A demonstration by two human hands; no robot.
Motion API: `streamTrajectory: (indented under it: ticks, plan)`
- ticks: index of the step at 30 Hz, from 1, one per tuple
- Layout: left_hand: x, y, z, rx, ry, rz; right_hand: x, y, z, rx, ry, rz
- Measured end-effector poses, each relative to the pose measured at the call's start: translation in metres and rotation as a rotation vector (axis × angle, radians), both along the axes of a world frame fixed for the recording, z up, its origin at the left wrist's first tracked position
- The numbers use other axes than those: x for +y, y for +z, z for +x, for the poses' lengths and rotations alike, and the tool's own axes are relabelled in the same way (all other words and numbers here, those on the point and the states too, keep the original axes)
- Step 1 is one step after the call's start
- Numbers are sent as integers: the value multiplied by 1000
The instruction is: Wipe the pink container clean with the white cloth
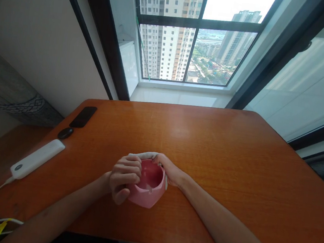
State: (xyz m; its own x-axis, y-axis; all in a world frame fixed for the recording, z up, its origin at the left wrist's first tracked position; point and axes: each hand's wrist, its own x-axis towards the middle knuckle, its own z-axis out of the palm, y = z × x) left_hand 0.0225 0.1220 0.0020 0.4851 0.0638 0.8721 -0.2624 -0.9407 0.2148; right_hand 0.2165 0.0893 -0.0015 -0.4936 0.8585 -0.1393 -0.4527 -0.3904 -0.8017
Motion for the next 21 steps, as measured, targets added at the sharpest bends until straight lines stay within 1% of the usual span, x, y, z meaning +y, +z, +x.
streamTrajectory:
  ticks: [3, 6, 8, 10, 13, 16, 18, 19, 21]
  plan:
    - [-1, 3, -1, 28, 32, 71, -3, 4, -3, -14, 0, 41]
    - [2, 10, -2, 83, 106, 171, -5, 7, -5, -50, -89, 60]
    - [6, 14, -2, 121, 220, 228, -3, 5, -5, -64, -205, 27]
    - [10, 15, -1, 163, 371, 287, 0, -1, -5, -105, -330, 40]
    - [9, 11, 4, 202, 585, 355, 4, -10, -7, -200, -447, 184]
    - [1, 6, 13, 232, 754, 339, 4, -17, -11, -270, -494, 282]
    - [-3, 4, 16, 232, 778, 312, 2, -19, -12, -300, -531, 287]
    - [-4, 5, 15, 226, 750, 294, 1, -19, -12, -315, -550, 283]
    - [-3, 6, 11, 200, 626, 232, 1, -17, -9, -337, -570, 271]
